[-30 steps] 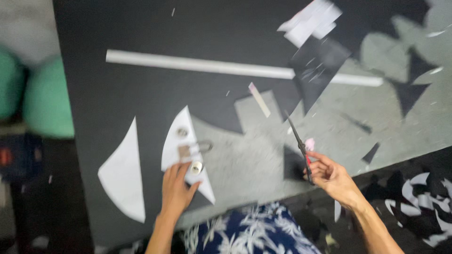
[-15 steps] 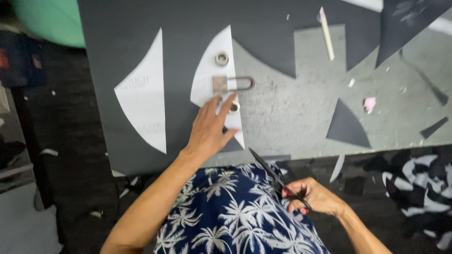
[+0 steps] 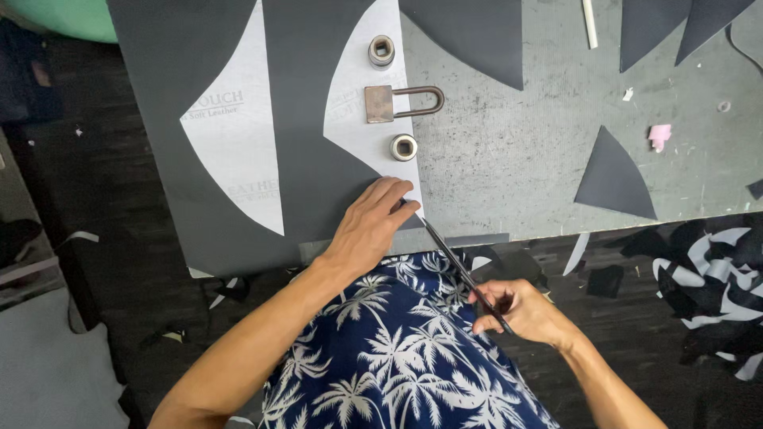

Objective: The person uses a ruler and a white pencil to draw straight lines on a large sheet of black paper. They then use scissors to cut along the drawn lines and around white paper templates placed on the black sheet to create specific shapes.

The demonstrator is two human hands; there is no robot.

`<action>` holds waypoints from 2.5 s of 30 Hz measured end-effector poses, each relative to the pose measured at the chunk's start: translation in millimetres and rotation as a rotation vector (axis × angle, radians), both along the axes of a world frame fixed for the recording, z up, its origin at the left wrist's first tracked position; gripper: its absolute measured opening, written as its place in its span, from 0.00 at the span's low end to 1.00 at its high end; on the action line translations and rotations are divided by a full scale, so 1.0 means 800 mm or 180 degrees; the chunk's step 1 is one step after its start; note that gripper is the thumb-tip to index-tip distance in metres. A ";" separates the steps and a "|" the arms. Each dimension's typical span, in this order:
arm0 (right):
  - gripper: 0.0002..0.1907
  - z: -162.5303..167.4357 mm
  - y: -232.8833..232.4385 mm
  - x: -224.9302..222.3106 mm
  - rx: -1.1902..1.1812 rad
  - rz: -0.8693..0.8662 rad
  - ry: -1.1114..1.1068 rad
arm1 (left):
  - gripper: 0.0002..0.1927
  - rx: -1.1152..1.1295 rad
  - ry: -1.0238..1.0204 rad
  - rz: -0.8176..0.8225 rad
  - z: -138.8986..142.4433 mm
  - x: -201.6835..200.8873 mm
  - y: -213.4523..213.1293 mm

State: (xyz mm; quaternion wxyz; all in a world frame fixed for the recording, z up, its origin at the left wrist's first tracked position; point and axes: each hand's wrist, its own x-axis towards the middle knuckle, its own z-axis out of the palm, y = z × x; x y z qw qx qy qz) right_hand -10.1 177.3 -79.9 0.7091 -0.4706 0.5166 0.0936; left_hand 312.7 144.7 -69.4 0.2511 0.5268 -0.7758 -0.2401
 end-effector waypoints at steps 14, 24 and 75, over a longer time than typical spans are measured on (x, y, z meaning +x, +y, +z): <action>0.23 0.010 0.011 0.013 -0.0286 -0.0140 0.0243 | 0.19 0.0002 -0.0079 -0.0221 -0.013 0.008 0.001; 0.23 0.012 0.018 0.013 -0.0315 -0.0242 0.0316 | 0.21 0.0020 -0.0074 -0.0241 -0.021 0.014 -0.006; 0.19 0.045 -0.038 0.060 -0.0032 -0.0494 -0.0346 | 0.24 -0.0066 0.0025 0.0087 -0.001 0.041 -0.033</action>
